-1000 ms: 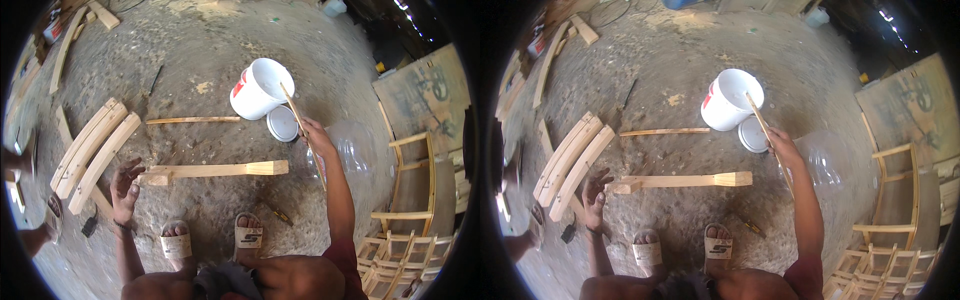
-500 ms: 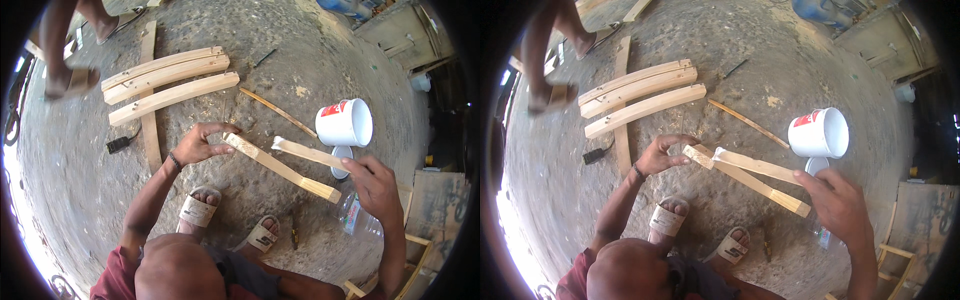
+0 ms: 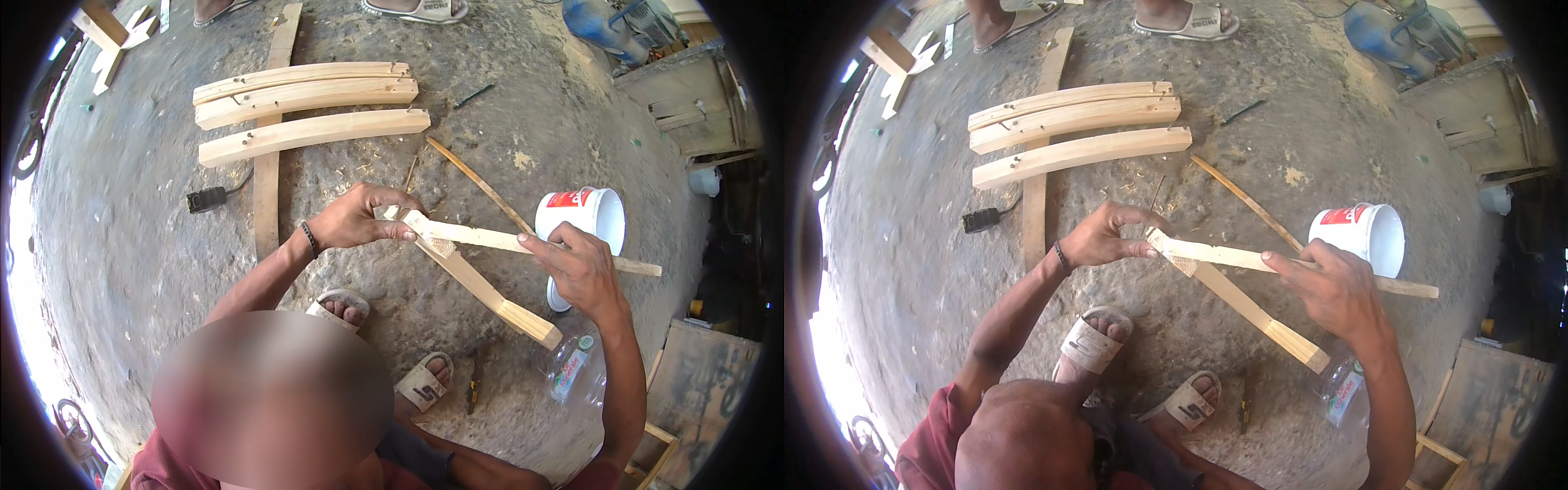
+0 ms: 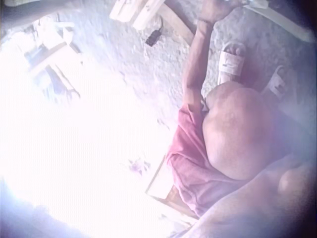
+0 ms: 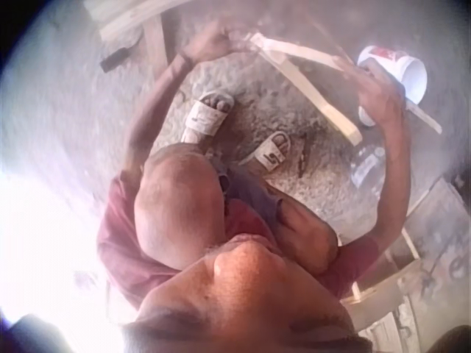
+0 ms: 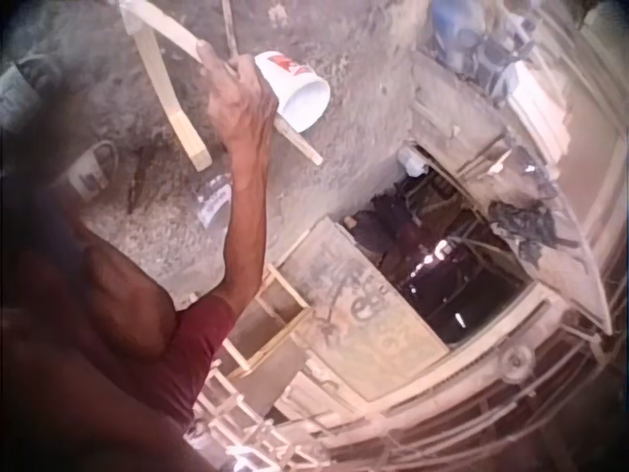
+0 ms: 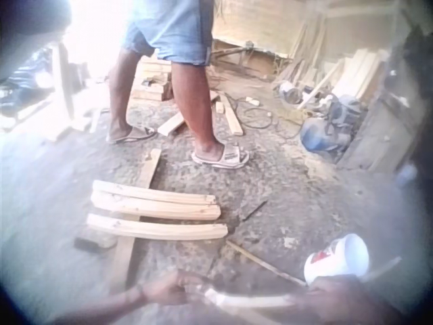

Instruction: The person assembles wooden furniture components by hammering nails into a wooden slat and applying white adhesive using a stick.

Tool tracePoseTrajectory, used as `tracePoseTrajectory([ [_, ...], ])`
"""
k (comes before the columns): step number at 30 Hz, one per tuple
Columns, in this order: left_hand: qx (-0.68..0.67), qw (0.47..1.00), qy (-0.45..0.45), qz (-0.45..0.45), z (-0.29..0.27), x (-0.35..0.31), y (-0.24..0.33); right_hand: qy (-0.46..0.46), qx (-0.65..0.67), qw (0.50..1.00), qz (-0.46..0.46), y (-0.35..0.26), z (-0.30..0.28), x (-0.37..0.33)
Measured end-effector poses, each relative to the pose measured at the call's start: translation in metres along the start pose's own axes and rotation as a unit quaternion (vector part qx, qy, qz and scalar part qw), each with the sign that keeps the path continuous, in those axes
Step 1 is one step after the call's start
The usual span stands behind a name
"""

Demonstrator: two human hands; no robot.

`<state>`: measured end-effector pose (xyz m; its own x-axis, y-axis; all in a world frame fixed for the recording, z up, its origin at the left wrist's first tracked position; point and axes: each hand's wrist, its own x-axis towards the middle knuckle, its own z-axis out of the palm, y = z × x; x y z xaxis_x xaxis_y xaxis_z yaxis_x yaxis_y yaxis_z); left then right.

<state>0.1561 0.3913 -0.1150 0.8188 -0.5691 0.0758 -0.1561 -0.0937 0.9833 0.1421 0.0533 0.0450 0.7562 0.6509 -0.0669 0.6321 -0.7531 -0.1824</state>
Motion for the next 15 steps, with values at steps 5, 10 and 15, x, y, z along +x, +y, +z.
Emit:
tracePoseTrajectory([
  [5, -0.016, 1.000, -0.002, 0.007, 0.001, -0.001, -0.006, 0.016, -0.054, 0.998, -0.030, 0.003, -0.004, -0.002],
  [10, -0.022, 1.000, -0.003, -0.012, 0.001, -0.001, -0.005, 0.017, -0.082, 0.996, -0.029, -0.006, -0.024, 0.001],
  [15, -0.005, 1.000, 0.004, 0.003, 0.000, -0.001, -0.004, -0.037, -0.028, 0.999, 0.013, -0.014, -0.024, 0.006],
])
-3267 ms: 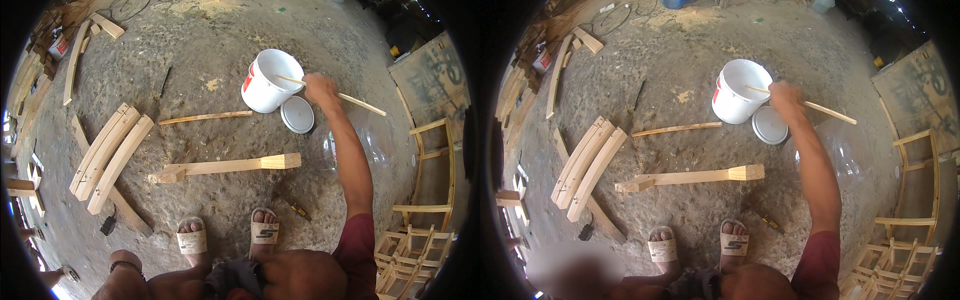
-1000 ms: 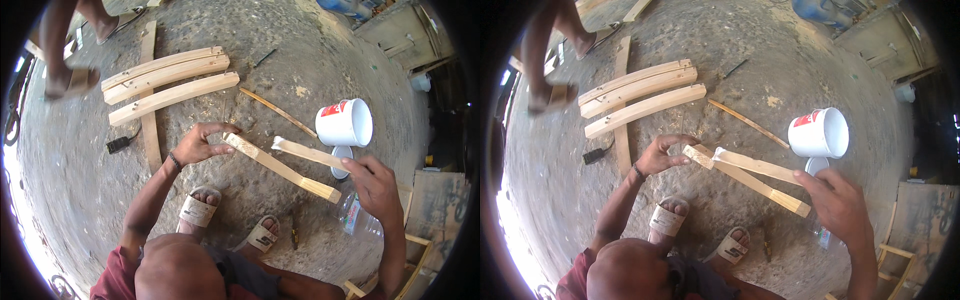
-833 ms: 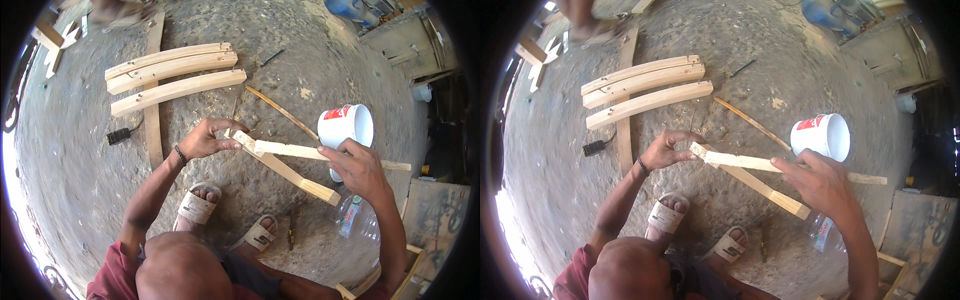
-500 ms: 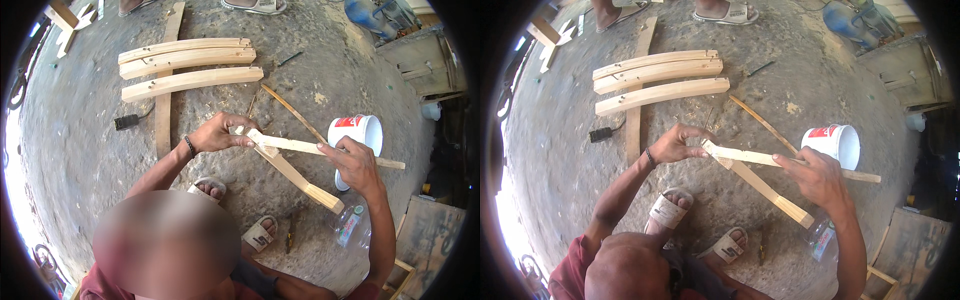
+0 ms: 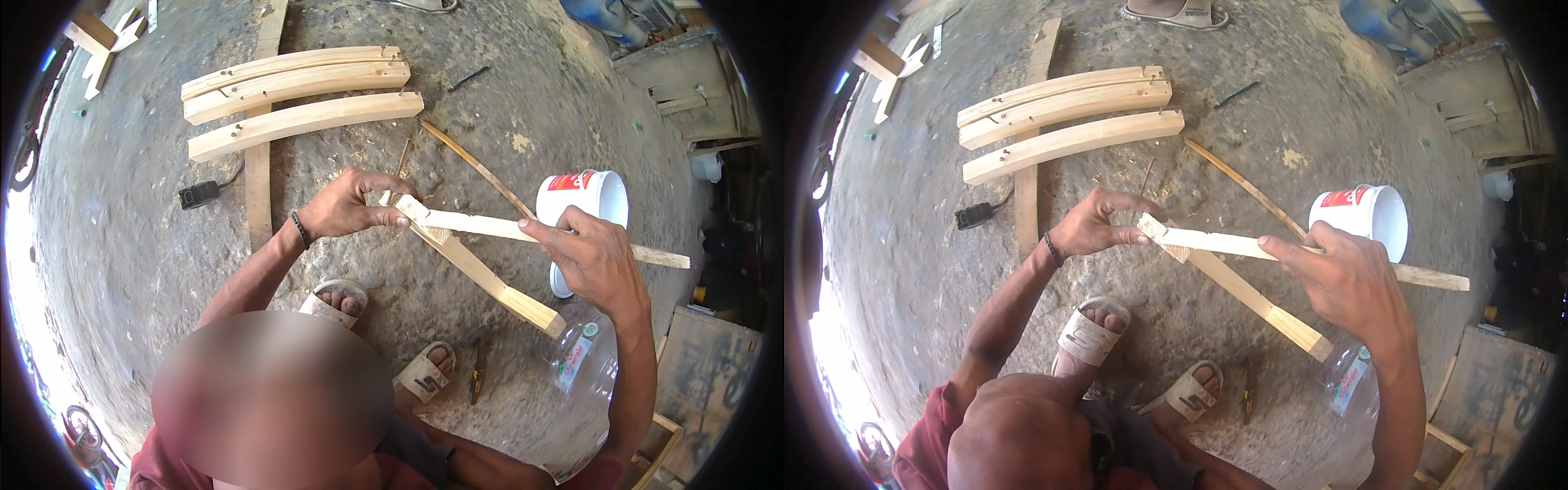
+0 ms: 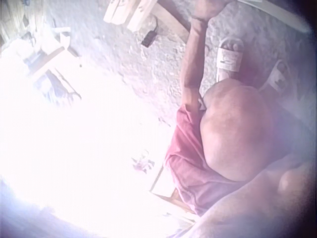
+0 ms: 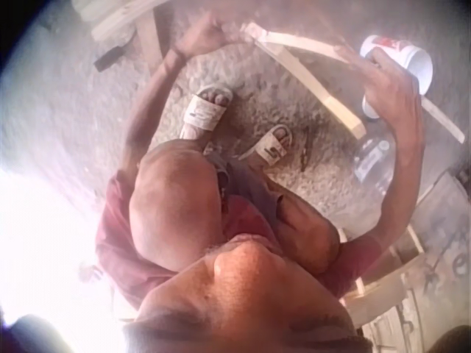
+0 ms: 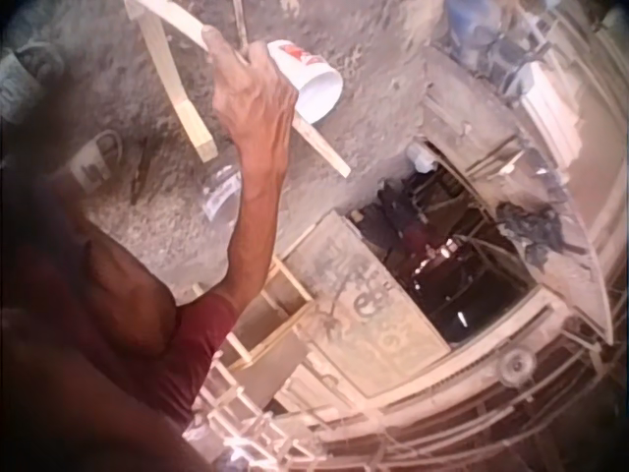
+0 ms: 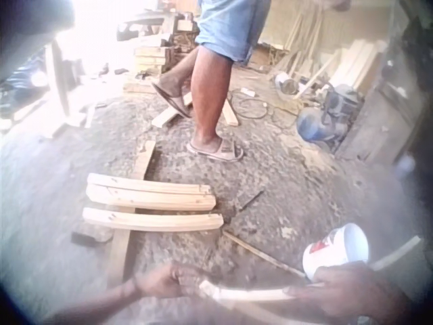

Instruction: The person assembles wooden furniture components by hammering nails into a wooden slat and applying white adhesive using a stick.

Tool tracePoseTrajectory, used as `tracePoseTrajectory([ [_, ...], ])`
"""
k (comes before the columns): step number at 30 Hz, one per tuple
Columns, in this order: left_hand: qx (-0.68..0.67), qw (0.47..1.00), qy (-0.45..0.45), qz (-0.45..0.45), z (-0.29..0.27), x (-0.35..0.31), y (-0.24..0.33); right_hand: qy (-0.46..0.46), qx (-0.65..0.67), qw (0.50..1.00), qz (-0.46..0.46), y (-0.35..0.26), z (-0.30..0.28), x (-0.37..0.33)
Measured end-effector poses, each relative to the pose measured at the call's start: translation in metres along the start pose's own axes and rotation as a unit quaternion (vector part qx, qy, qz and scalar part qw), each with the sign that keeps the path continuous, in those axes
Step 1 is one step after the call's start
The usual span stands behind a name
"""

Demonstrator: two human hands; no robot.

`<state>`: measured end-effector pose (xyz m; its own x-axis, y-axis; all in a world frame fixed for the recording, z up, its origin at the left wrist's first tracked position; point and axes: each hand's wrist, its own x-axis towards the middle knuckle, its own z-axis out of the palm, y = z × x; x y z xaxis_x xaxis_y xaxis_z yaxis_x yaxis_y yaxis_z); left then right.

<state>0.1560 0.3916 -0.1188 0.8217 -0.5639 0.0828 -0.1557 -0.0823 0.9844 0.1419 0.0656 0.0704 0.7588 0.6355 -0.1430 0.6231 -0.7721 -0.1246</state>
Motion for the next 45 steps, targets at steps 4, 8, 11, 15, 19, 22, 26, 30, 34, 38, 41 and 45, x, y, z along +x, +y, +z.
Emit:
tracePoseTrajectory([
  [4, -0.002, 1.000, -0.002, -0.002, 0.002, 0.001, 0.000, -0.027, 0.025, 0.999, 0.032, 0.000, -0.006, -0.009],
  [8, 0.010, 1.000, 0.000, -0.002, 0.001, 0.000, 0.000, -0.010, 0.065, 0.997, 0.044, -0.004, -0.013, -0.004],
  [11, 0.013, 1.000, -0.001, -0.008, 0.000, 0.000, 0.004, -0.021, 0.043, 0.998, 0.049, -0.013, -0.015, 0.007],
  [15, 0.007, 1.000, -0.005, -0.006, 0.001, 0.001, 0.005, -0.042, 0.012, 0.998, 0.055, -0.016, -0.017, 0.002],
  [19, -0.001, 1.000, 0.003, 0.005, 0.001, 0.001, -0.003, -0.065, -0.008, 0.996, 0.059, -0.016, -0.024, -0.011],
  [22, 0.003, 1.000, -0.001, 0.007, 0.001, 0.001, -0.004, -0.050, 0.001, 0.997, 0.064, -0.018, -0.025, -0.017],
  [26, 0.010, 1.000, 0.005, 0.010, 0.000, 0.000, -0.003, -0.020, 0.038, 0.997, 0.060, -0.018, -0.015, -0.019],
  [30, 0.012, 1.000, 0.008, -0.006, 0.002, 0.000, -0.002, -0.029, 0.042, 0.996, 0.068, -0.007, 0.006, -0.030],
  [34, 0.022, 1.000, 0.008, 0.005, 0.003, 0.000, -0.003, -0.031, 0.068, 0.993, 0.089, -0.002, 0.005, -0.039],
  [38, -0.007, 1.000, 0.002, -0.010, 0.001, 0.000, 0.001, -0.019, 0.075, 0.993, 0.085, -0.003, 0.007, -0.028],
  [41, 0.004, 1.000, 0.007, 0.006, 0.002, 0.000, 0.001, -0.031, 0.062, 0.995, 0.078, 0.000, 0.009, -0.033],
  [45, 0.033, 0.999, 0.010, 0.012, 0.003, 0.001, -0.003, -0.056, 0.056, 0.992, 0.099, 0.001, -0.006, -0.042],
])
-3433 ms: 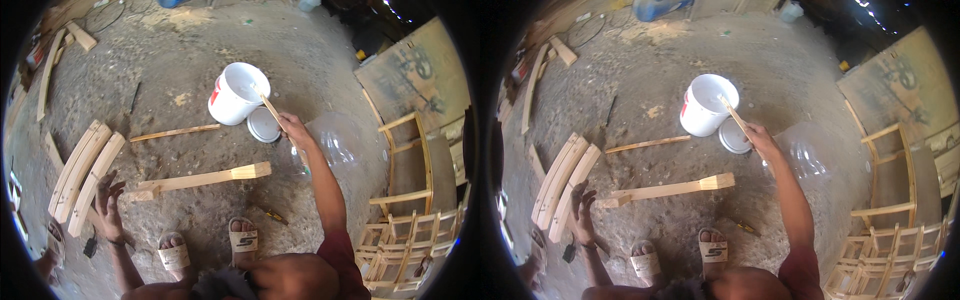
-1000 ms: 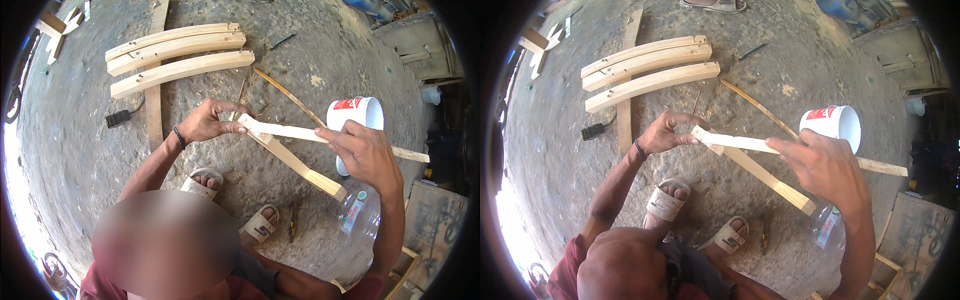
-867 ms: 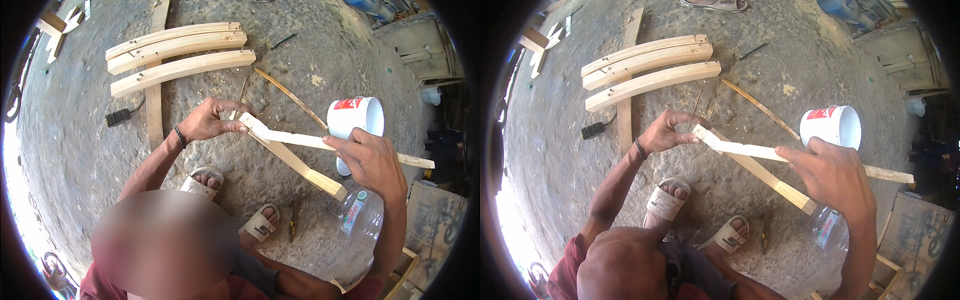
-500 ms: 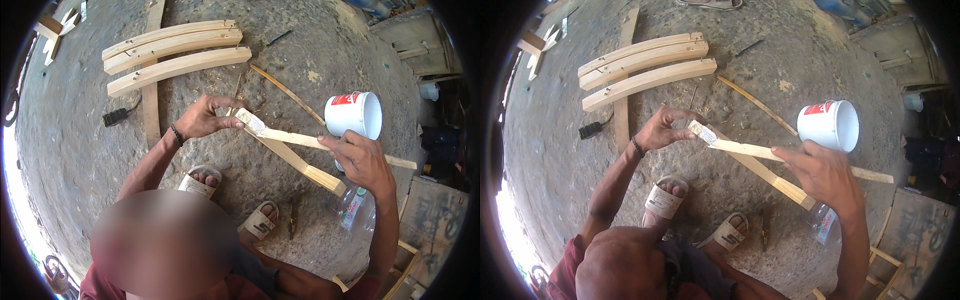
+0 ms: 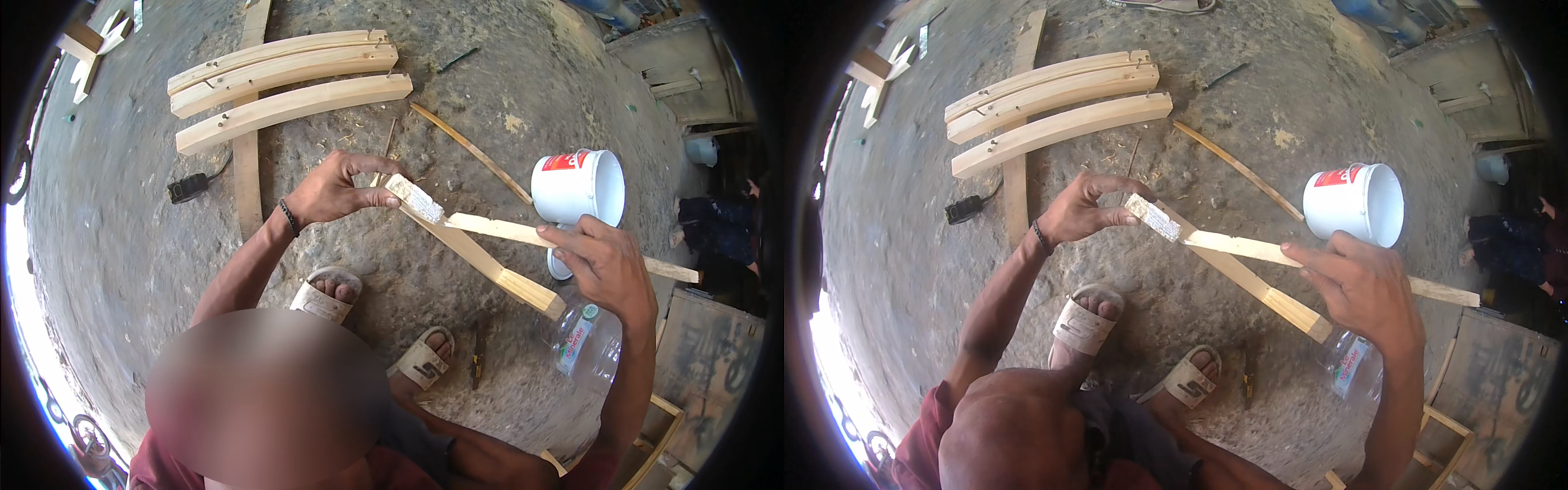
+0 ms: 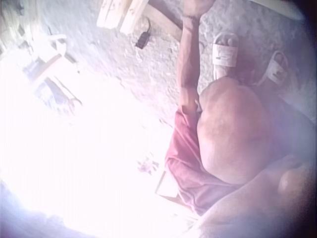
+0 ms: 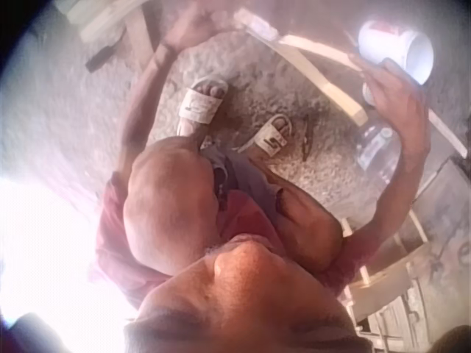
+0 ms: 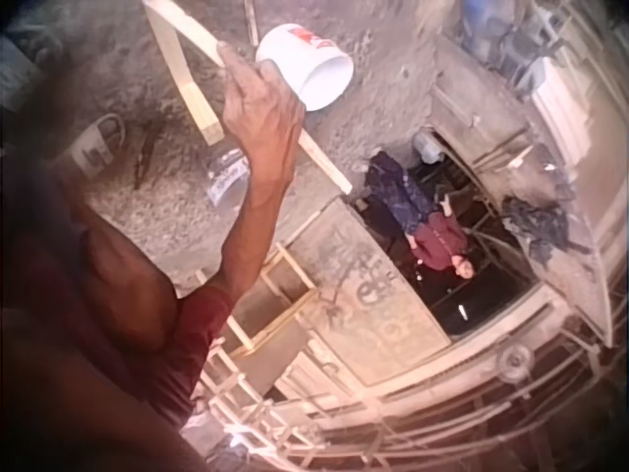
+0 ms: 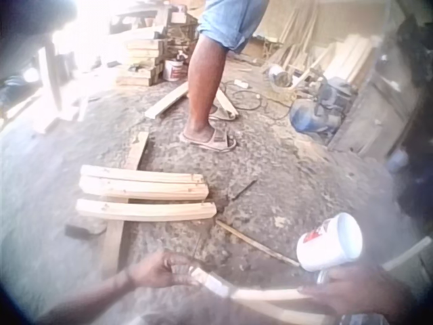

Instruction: The person assembles wooden furniture components by hammering nails into a wooden slat and applying white adhesive using a stick.

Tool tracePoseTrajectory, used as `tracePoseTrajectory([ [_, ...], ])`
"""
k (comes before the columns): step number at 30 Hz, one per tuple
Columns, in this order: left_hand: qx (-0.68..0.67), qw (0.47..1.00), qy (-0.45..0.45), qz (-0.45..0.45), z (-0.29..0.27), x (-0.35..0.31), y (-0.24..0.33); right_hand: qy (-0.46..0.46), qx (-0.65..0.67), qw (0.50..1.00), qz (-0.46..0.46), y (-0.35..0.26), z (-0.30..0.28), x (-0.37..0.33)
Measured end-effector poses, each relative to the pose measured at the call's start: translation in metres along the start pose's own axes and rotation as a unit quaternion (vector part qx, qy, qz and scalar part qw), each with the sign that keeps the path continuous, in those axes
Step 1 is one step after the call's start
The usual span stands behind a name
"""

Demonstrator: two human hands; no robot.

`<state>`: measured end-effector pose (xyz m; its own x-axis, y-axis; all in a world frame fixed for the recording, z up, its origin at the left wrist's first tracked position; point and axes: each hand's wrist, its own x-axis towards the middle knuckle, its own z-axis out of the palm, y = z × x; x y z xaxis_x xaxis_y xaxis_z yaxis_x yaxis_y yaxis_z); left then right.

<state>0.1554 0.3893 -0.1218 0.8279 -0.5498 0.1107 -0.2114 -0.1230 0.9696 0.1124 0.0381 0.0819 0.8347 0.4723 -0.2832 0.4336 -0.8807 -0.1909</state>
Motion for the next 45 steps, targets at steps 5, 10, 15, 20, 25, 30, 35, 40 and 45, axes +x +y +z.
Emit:
tracePoseTrajectory([
  [5, -0.020, 1.000, -0.007, -0.021, -0.001, -0.001, 0.002, 0.036, 0.037, 0.999, -0.018, -0.019, -0.009, 0.020],
  [10, -0.010, 1.000, 0.003, 0.002, -0.001, -0.001, 0.001, 0.032, 0.008, 0.998, -0.045, -0.028, -0.003, 0.039],
  [15, -0.009, 1.000, -0.006, -0.022, -0.001, 0.000, 0.000, 0.036, -0.012, 0.998, -0.048, -0.021, 0.005, 0.040],
  [20, -0.012, 1.000, -0.005, -0.024, -0.002, -0.001, 0.004, 0.045, 0.007, 0.998, -0.044, -0.021, 0.000, 0.038],
  [25, -0.011, 1.000, -0.005, -0.012, -0.002, -0.001, 0.001, 0.038, -0.002, 0.998, -0.045, -0.028, 0.010, 0.046],
  [30, -0.011, 1.000, -0.006, -0.010, -0.003, -0.002, 0.001, -0.001, 0.050, 0.999, -0.005, -0.019, 0.007, 0.022],
  [35, -0.033, 0.999, -0.004, -0.021, 0.000, -0.001, -0.003, 0.011, 0.120, 0.993, 0.000, -0.015, -0.003, 0.019],
  [40, -0.032, 0.999, 0.000, -0.025, 0.001, -0.001, 0.003, 0.008, 0.032, 0.999, 0.003, -0.029, -0.019, 0.037],
  [45, -0.004, 1.000, 0.008, -0.026, 0.000, -0.004, -0.001, -0.007, -0.050, 0.998, -0.023, -0.032, -0.028, 0.036],
])
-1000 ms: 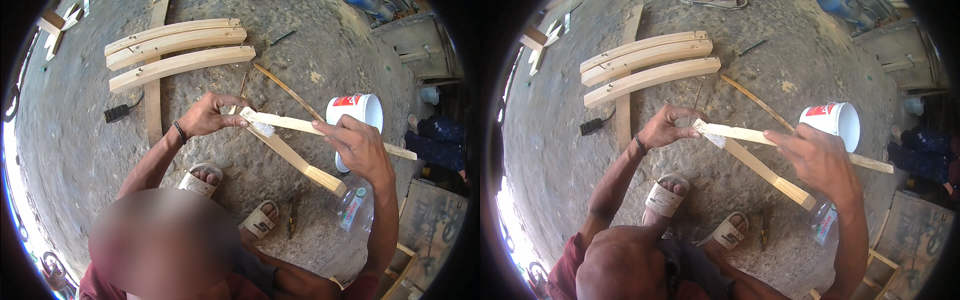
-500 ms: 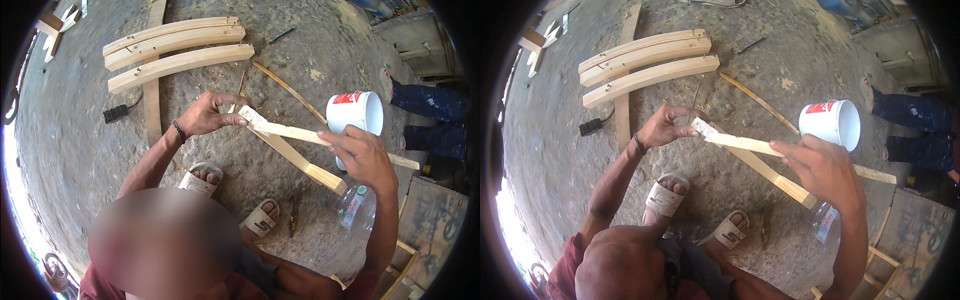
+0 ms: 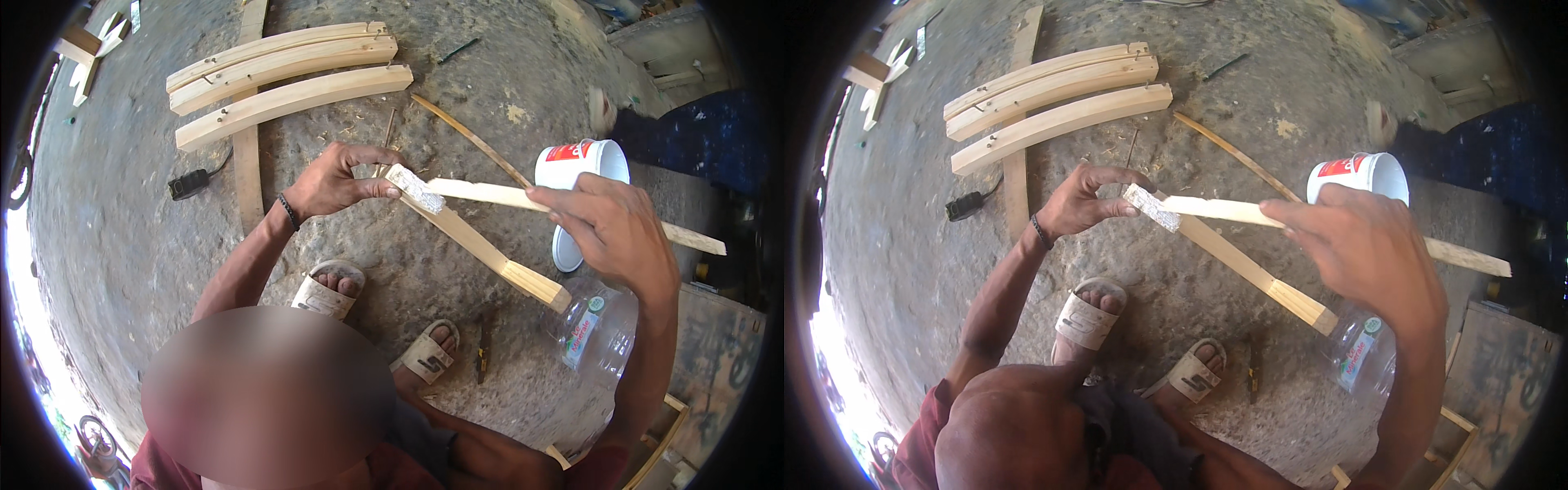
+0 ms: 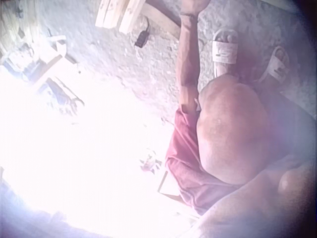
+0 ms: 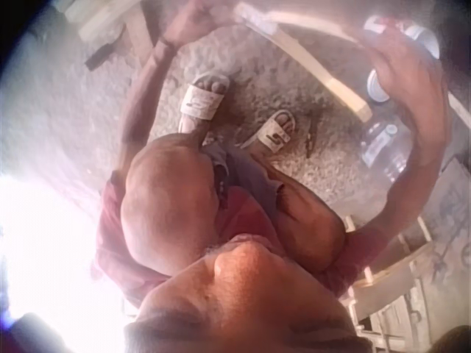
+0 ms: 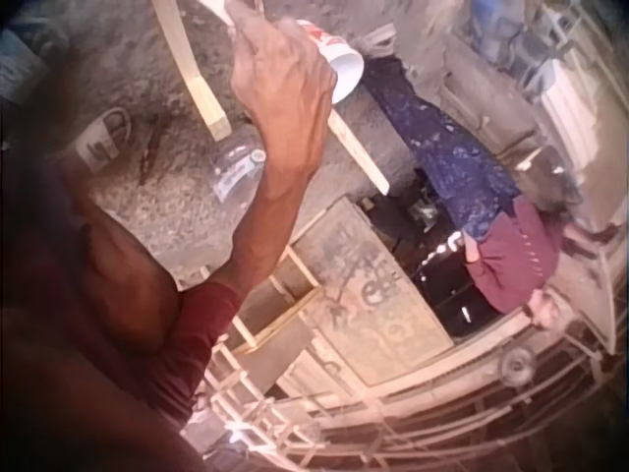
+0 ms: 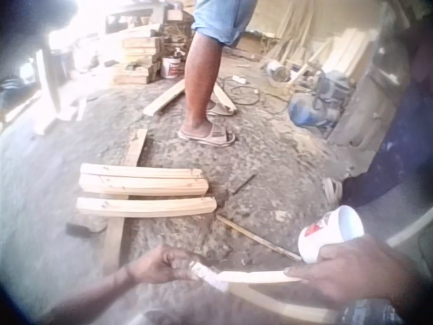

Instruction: The person assembles wooden furniture components by hammering nails into a wooden slat and applying white adhesive using a stick.

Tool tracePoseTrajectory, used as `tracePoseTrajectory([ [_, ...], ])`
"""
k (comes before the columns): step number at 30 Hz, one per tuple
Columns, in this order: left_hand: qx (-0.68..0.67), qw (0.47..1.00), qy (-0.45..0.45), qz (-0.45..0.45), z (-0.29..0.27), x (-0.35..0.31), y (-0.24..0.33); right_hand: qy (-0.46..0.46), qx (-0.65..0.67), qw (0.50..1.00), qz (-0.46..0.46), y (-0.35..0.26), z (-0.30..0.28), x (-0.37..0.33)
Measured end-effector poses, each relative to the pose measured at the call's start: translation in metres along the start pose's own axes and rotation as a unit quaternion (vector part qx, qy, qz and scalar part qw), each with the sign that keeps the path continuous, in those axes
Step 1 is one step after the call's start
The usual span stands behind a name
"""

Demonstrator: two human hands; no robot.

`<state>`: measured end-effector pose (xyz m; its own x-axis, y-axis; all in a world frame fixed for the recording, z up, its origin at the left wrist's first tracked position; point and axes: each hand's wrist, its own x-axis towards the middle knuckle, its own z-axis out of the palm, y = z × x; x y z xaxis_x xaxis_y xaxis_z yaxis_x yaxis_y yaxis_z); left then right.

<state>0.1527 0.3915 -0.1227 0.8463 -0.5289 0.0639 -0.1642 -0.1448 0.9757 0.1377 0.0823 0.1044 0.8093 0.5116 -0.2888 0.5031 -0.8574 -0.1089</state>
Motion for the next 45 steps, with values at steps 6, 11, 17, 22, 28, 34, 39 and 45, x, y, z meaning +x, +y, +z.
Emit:
tracePoseTrajectory([
  [6, -0.022, 1.000, -0.018, -0.004, 0.000, 0.004, 0.002, -0.016, 0.108, 0.993, 0.036, 0.009, -0.008, -0.016],
  [11, -0.023, 1.000, 0.000, 0.000, 0.002, 0.002, 0.001, -0.030, 0.305, 0.951, 0.046, 0.026, 0.018, -0.029],
  [17, -0.016, 1.000, -0.014, -0.010, 0.001, 0.003, 0.000, 0.060, 0.177, 0.982, -0.009, 0.007, 0.037, -0.014],
  [22, 0.013, 1.000, 0.001, -0.010, 0.000, 0.000, 0.005, 0.066, 0.059, 0.994, -0.058, 0.012, 0.043, 0.007],
  [28, -0.012, 1.000, -0.001, -0.004, 0.001, 0.002, 0.002, 0.094, 0.038, 0.992, -0.077, 0.020, 0.056, 0.019],
  [34, 0.019, 1.000, 0.011, 0.009, 0.001, 0.000, 0.001, 0.116, 0.067, 0.990, -0.048, 0.023, 0.049, 0.014],
  [39, -0.013, 1.000, -0.007, -0.012, 0.001, 0.002, -0.001, 0.109, 0.040, 0.991, -0.061, 0.007, 0.048, 0.016],
  [45, -0.028, 1.000, -0.011, -0.009, 0.000, 0.002, -0.001, 0.101, -0.009, 0.994, -0.045, 0.012, 0.035, 0.000],
])
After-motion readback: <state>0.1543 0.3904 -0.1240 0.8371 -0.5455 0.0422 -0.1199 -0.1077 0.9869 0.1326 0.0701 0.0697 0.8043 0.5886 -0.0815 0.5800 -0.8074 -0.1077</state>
